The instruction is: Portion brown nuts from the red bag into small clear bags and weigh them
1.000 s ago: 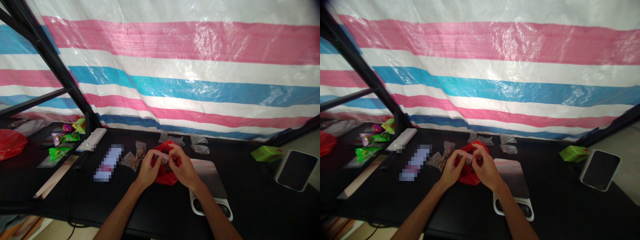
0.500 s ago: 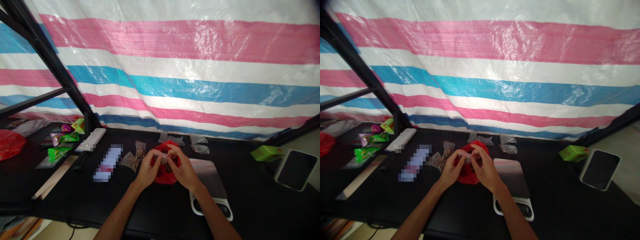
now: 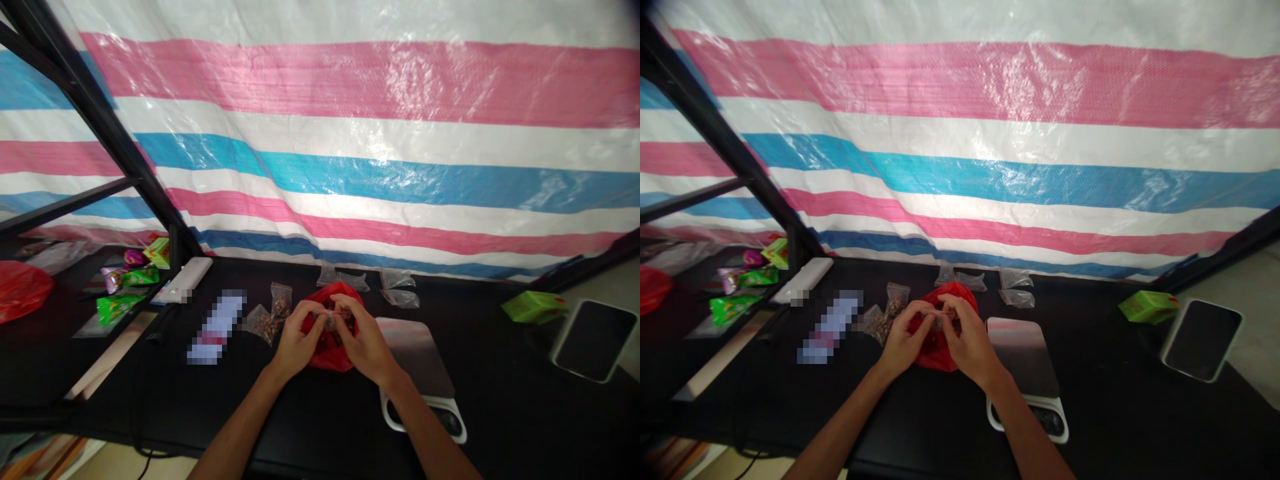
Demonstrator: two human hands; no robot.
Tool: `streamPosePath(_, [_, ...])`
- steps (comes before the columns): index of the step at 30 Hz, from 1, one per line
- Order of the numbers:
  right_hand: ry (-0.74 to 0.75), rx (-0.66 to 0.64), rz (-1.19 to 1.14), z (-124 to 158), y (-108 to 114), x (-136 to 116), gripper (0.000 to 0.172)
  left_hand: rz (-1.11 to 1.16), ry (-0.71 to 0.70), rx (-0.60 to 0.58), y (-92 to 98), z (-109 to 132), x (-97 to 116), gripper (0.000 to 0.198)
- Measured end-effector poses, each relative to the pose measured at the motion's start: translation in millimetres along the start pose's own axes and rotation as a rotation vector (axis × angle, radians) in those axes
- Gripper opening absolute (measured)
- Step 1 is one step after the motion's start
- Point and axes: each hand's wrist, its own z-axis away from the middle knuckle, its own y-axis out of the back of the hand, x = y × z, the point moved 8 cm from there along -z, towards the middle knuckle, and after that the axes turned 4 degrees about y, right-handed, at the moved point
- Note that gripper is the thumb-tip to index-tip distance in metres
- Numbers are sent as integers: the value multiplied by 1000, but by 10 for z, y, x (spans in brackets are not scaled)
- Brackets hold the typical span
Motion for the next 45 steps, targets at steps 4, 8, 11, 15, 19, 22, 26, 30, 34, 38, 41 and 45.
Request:
streamPosePath(4, [8, 4, 29, 5, -5, 18, 26, -7, -4, 20, 10, -8, 6, 13])
streamPosePath(8, [0, 18, 16, 5, -3, 26, 30, 1, -1, 15, 1, -7, 5, 13])
streamPosePath(11, [11, 61, 26, -3, 32, 8, 23, 3, -12, 2, -19, -3, 17, 12])
streamPosePath(15, [11, 79, 21, -8, 42, 4, 26, 8, -57, 46, 28, -4, 63, 10])
streamPosePath(19, [11, 52, 37, 6, 9, 11, 30, -4, -119, 42, 53, -14, 155, 9])
streamPosePath(22, [33, -4, 69, 16, -27, -10, 28, -33, -123, 28, 55, -24, 195, 14])
streamPosePath(26, [75, 8, 102, 5, 28, -79, 33, 0, -110, 50, 132, -32, 167, 16])
streamPosePath(30, [107, -16, 153, -13, 66, -165, 23, 139, 57, 434, 613, -9, -83, 19])
streamPosePath(34, [135, -250, 320, 37, -120, -183, 28, 54, 196, 684, 1008, 12, -287, 21])
streamPosePath(38, [121, -350, 479, 102, -241, -93, 26, -359, 299, 677, 1133, -35, -351, 28])
streamPosePath(41, [137, -397, 527, 129, -307, -51, 20, -617, 354, 698, 1145, -17, -329, 42])
streamPosePath(45, [169, -426, 552, 130, -339, -49, 17, -716, 327, 760, 1126, 26, -212, 37])
